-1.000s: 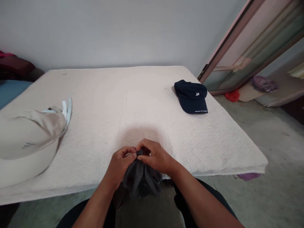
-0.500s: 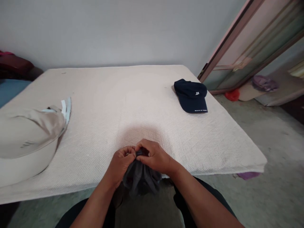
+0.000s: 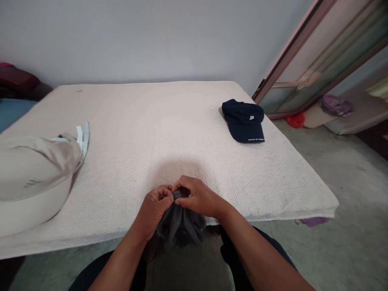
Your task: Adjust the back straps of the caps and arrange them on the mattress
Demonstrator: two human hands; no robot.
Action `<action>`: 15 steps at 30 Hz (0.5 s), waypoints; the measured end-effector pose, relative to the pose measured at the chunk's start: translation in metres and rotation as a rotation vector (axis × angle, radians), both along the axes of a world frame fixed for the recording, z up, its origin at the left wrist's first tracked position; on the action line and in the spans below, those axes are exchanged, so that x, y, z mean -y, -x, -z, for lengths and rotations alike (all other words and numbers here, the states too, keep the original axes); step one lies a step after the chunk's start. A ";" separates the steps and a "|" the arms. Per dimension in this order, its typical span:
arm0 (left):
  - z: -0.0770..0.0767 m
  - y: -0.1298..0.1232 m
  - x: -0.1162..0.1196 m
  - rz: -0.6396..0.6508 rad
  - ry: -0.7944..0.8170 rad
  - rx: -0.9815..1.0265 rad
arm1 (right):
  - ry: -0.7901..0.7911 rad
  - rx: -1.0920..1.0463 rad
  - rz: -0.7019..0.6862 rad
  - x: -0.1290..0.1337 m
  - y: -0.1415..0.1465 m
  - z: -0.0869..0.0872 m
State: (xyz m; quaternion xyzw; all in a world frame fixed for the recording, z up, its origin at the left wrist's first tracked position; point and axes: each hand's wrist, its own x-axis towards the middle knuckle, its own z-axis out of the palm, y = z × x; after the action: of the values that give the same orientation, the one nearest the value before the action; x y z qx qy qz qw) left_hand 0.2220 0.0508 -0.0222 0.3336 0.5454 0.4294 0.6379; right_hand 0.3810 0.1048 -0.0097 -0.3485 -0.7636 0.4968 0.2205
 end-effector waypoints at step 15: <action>-0.004 -0.003 -0.003 0.094 0.005 -0.112 | -0.029 0.074 -0.046 -0.004 -0.001 0.006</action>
State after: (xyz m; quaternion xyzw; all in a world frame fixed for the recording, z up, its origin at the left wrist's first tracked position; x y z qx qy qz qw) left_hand 0.2248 0.0534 -0.0181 0.3811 0.5651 0.3782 0.6265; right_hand 0.3815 0.1092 -0.0155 -0.3460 -0.7861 0.4774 0.1857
